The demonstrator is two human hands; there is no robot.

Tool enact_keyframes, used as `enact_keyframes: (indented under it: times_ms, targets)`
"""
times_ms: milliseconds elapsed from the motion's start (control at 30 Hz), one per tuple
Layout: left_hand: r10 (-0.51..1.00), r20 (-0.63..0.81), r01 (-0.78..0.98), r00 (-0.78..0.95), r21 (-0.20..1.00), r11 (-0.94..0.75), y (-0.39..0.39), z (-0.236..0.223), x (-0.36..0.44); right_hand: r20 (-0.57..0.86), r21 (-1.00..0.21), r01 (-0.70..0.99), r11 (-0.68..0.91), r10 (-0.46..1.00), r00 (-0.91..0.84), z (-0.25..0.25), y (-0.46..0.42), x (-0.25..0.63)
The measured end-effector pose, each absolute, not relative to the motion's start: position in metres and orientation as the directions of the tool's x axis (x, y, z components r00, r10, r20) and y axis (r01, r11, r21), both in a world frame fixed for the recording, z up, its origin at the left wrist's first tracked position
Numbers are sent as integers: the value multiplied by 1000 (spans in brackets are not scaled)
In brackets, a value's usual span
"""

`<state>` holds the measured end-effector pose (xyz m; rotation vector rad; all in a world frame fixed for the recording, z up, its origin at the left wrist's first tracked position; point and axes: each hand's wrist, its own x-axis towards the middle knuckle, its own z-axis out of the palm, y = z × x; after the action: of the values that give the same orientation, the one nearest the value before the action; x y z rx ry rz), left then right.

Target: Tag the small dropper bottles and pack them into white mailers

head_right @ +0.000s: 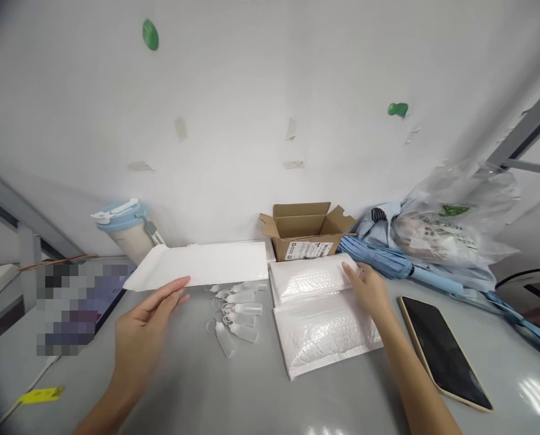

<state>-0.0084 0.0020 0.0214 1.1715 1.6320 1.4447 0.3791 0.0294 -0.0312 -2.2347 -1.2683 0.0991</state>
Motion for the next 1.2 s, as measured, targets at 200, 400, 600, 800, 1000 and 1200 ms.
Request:
enact_keyframes:
  times_ms: [200, 400, 600, 800, 1000, 1200]
  targets:
    - [909, 71, 164, -410, 986, -3, 5, 22, -11, 198, -517, 762, -391, 811, 551, -32, 30, 372]
    - [936, 23, 177, -351, 983, 42, 4, 16, -8, 432, -473, 826, -308, 736, 522, -18, 26, 355]
    - [990, 42, 182, -135, 983, -17, -7, 5, 13, 651, -85, 901, 426, 708, -273, 4, -7, 270]
    - [957, 156, 113, 246, 976, -188, -25, -13, 28, 469, 162, 850, 502, 718, -514, -12, -30, 221]
    - [982, 24, 95, 188, 995, -43, -17, -6, 24, 421, 237, 835, 496, 723, -549, -23, -17, 240]
    - [989, 4, 199, -147, 980, 26, 13, 10, -1, 466, 230, 848, 477, 711, -526, -24, -14, 245]
